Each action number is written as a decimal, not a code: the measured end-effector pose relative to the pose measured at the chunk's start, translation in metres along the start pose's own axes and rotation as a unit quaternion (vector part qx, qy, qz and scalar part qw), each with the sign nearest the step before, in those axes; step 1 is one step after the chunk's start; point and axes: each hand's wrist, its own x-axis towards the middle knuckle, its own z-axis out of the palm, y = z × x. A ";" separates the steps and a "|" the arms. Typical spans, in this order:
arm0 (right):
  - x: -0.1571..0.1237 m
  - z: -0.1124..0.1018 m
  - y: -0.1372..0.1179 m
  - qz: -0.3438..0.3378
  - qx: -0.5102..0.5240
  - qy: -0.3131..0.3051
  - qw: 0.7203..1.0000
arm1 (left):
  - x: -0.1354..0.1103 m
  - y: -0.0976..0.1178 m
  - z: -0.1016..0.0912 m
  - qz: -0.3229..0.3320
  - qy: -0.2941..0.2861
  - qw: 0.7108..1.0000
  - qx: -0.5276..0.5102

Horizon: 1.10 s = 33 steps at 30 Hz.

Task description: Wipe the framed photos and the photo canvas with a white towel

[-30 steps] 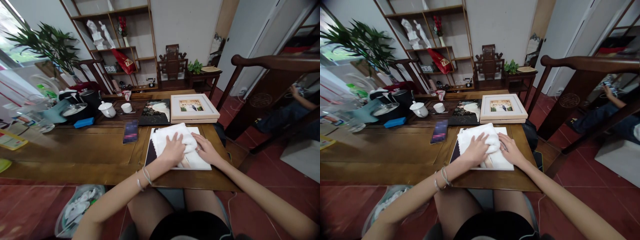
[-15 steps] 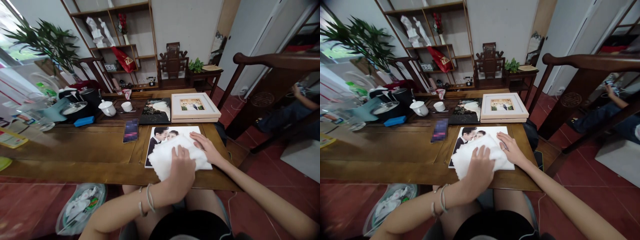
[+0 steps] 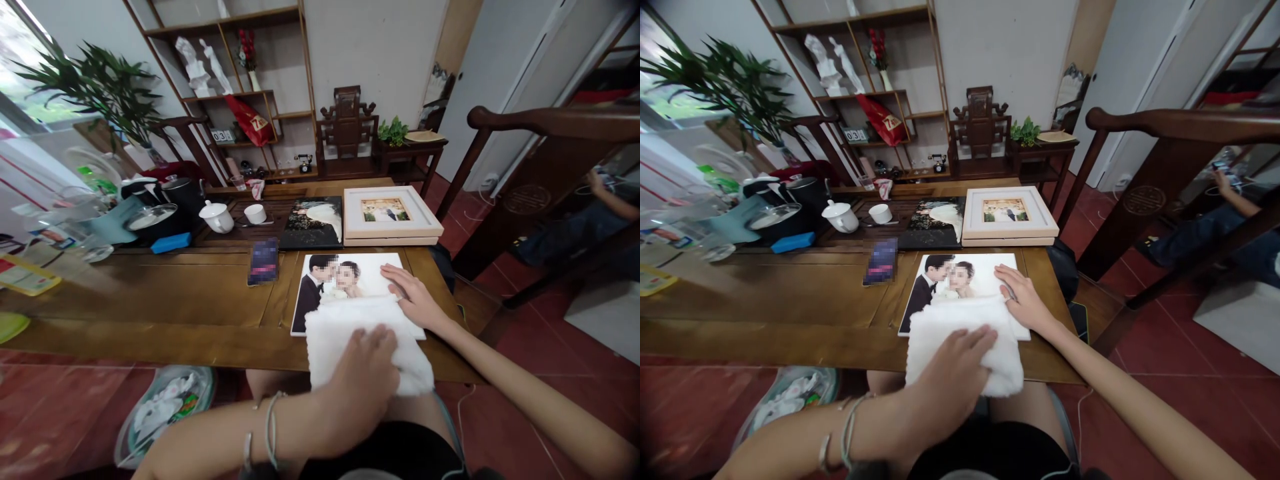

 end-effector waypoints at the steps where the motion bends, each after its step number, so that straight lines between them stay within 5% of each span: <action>1: 0.000 0.000 0.001 -0.002 -0.002 0.003 1.000 | 0.003 -0.014 -0.003 -0.006 -0.010 1.000 -0.022; 5: 0.001 0.002 0.003 -0.018 -0.001 0.015 1.000 | 0.031 -0.086 -0.011 -0.111 -0.047 0.992 -0.028; 10: 0.000 0.002 0.004 -0.018 -0.006 0.016 1.000 | 0.073 -0.146 -0.016 -0.060 -0.029 0.991 -0.117; 20: 0.002 0.000 0.001 -0.012 -0.027 0.004 1.000 | 0.156 -0.145 -0.015 -0.017 -0.050 0.964 -0.259; 25: 0.001 0.001 0.002 -0.007 -0.021 0.007 1.000 | 0.139 -0.146 -0.009 -0.010 -0.040 0.971 -0.236; 33: 0.000 0.001 0.000 0.001 0.006 0.013 1.000 | 0.053 -0.167 0.011 -0.042 0.027 0.990 -0.132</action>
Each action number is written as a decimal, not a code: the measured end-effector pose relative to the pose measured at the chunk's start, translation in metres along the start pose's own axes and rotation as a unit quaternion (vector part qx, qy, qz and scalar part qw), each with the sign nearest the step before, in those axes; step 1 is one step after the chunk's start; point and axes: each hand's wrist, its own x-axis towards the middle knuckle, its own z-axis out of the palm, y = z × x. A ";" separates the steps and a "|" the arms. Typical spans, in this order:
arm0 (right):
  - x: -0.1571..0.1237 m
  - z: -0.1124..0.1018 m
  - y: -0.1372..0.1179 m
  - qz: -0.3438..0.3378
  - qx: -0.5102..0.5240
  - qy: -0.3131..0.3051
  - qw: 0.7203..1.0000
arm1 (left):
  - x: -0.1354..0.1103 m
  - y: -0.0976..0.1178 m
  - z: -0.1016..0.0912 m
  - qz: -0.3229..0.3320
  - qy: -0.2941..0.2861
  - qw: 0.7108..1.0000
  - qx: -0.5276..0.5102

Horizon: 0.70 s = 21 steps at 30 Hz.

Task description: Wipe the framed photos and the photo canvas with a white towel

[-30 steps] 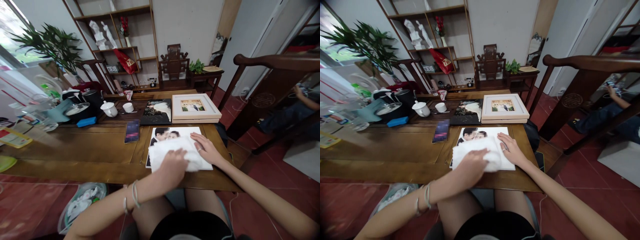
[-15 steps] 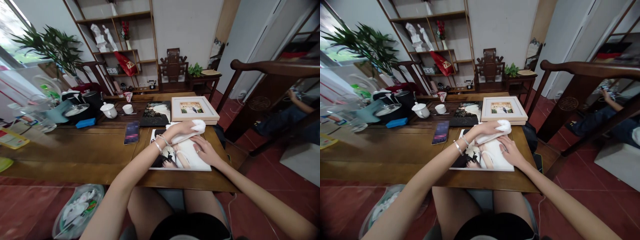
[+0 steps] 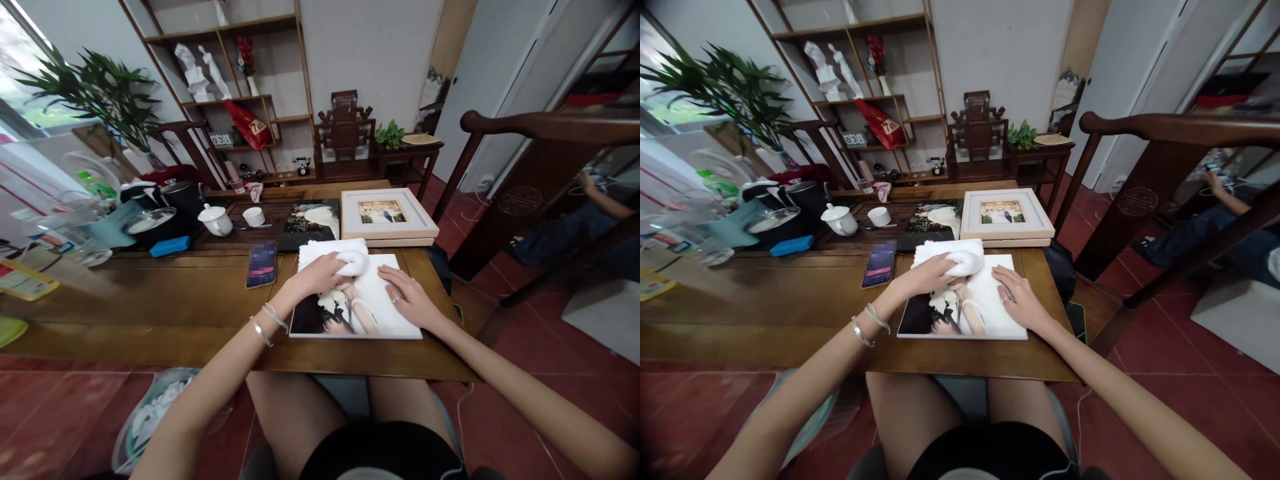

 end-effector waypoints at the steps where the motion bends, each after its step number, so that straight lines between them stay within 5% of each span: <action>1: 0.000 0.000 -0.001 0.001 0.001 0.002 1.000 | -0.007 0.001 0.002 -0.006 0.008 1.000 0.021; 7: 0.000 -0.002 -0.001 0.007 -0.005 -0.012 1.000 | -0.039 0.066 0.022 0.040 -0.038 0.993 0.103; 12: -0.002 -0.004 0.003 -0.002 0.013 -0.027 1.000 | -0.057 0.112 0.032 0.098 -0.009 0.992 0.082; 21: 0.000 -0.002 -0.003 0.010 -0.012 -0.002 1.000 | -0.026 0.042 0.013 -0.045 -0.024 0.997 0.062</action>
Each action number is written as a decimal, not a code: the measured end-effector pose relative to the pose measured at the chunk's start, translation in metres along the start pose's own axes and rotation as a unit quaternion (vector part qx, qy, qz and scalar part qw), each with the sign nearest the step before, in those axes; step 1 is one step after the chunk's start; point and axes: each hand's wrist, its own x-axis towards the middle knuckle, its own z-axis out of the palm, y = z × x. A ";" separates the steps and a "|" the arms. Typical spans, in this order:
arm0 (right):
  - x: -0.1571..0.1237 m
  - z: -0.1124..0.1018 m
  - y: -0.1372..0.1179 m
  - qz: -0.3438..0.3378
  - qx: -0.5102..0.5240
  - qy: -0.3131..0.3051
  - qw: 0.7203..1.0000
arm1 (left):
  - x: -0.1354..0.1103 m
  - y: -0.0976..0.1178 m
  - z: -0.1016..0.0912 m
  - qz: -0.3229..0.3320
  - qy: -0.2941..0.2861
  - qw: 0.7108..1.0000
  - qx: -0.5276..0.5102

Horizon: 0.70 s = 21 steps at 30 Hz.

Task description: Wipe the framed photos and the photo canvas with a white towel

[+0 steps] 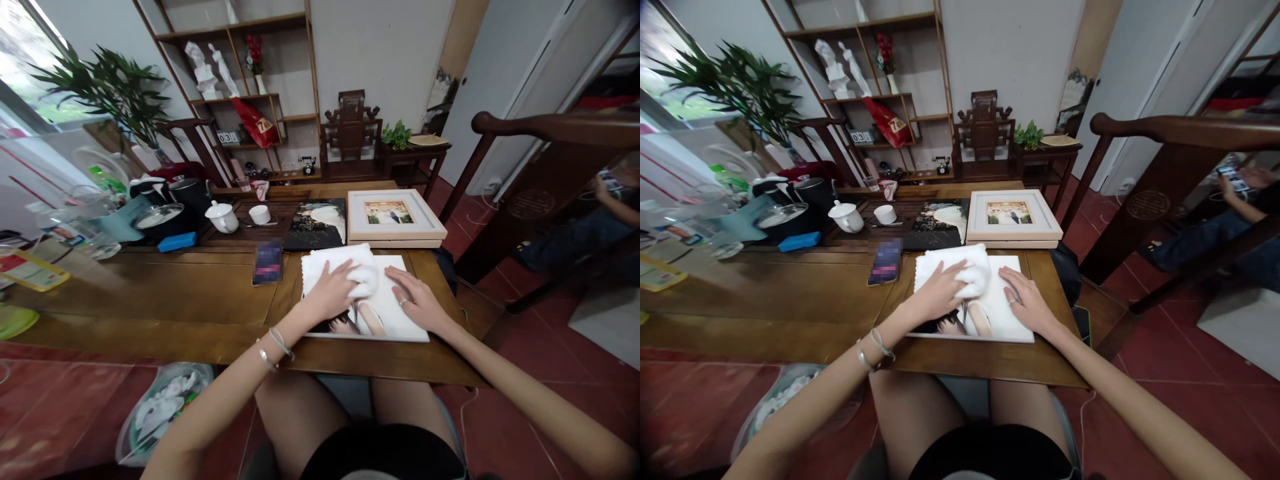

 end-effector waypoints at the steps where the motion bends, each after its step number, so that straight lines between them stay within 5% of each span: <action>1: 0.000 0.000 0.000 0.003 -0.002 0.000 1.000 | 0.005 -0.003 0.000 -0.005 0.006 1.000 0.005; 8: -0.004 -0.004 0.002 0.027 0.023 0.044 0.998 | 0.020 0.040 0.018 0.061 0.033 0.996 0.056; 13: -0.003 -0.008 -0.002 0.062 0.034 0.077 0.994 | -0.009 0.068 0.021 0.098 0.059 0.992 0.048; 17: -0.002 -0.005 -0.002 0.054 0.002 0.059 0.997 | -0.059 0.068 0.014 0.116 0.029 0.992 0.026; 21: -0.001 -0.003 0.000 0.036 -0.011 0.049 0.998 | -0.083 0.042 0.003 0.058 -0.010 0.998 -0.009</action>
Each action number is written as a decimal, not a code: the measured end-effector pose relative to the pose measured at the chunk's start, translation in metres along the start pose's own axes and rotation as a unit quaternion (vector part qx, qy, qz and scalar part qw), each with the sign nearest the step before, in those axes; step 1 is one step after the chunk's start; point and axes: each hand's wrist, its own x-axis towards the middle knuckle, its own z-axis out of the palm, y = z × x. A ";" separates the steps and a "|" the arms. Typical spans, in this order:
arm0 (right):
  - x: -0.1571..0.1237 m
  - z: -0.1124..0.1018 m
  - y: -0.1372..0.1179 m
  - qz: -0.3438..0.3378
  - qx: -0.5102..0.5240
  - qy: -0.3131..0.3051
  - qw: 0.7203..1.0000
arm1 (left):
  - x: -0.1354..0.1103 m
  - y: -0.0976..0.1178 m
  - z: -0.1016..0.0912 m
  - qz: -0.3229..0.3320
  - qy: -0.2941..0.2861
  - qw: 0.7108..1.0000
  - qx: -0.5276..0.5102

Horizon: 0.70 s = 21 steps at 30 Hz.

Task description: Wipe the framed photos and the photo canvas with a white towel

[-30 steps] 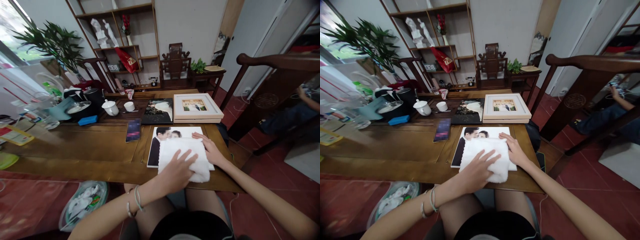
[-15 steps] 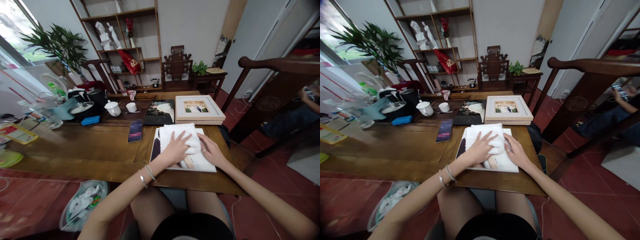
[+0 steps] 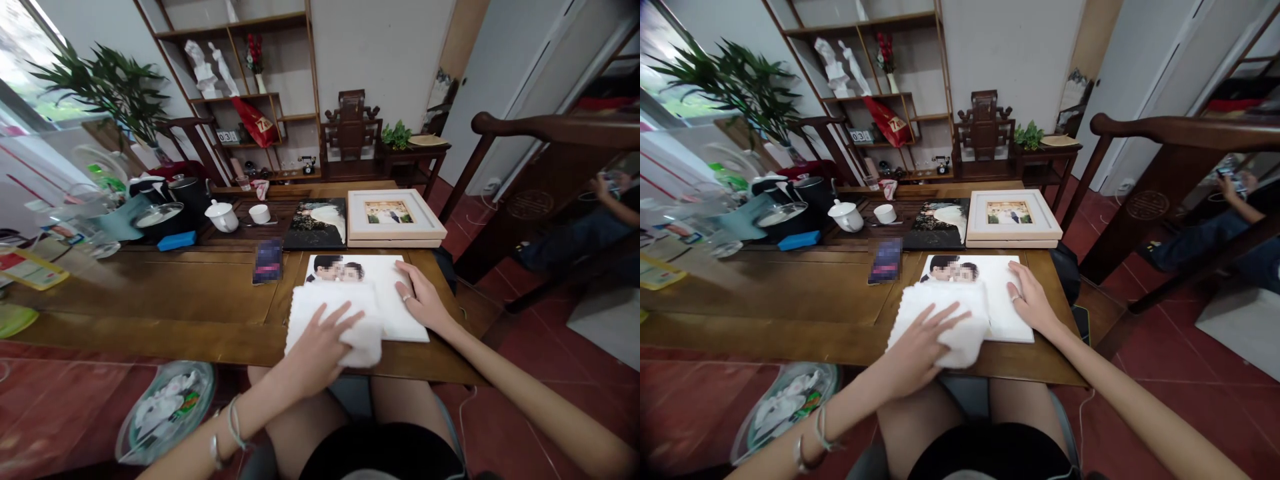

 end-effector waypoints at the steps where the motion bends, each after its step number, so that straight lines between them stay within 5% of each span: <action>1: 0.000 0.000 0.000 -0.008 -0.002 0.000 1.000 | 0.000 -0.010 -0.002 -0.024 0.000 1.000 -0.005; 7: -0.001 -0.001 -0.001 -0.016 -0.004 -0.006 1.000 | 0.029 -0.065 0.005 -0.131 0.061 0.989 0.022; 13: -0.003 0.002 0.013 0.080 0.096 0.053 0.991 | 0.034 -0.060 0.019 -0.121 0.069 0.988 0.068; 17: -0.005 0.000 0.029 0.205 0.250 0.075 0.943 | 0.033 -0.056 0.021 -0.128 0.071 0.987 0.072; 21: -0.016 -0.015 0.030 0.310 0.357 -0.028 0.880 | 0.029 -0.053 0.019 -0.130 0.080 0.985 0.080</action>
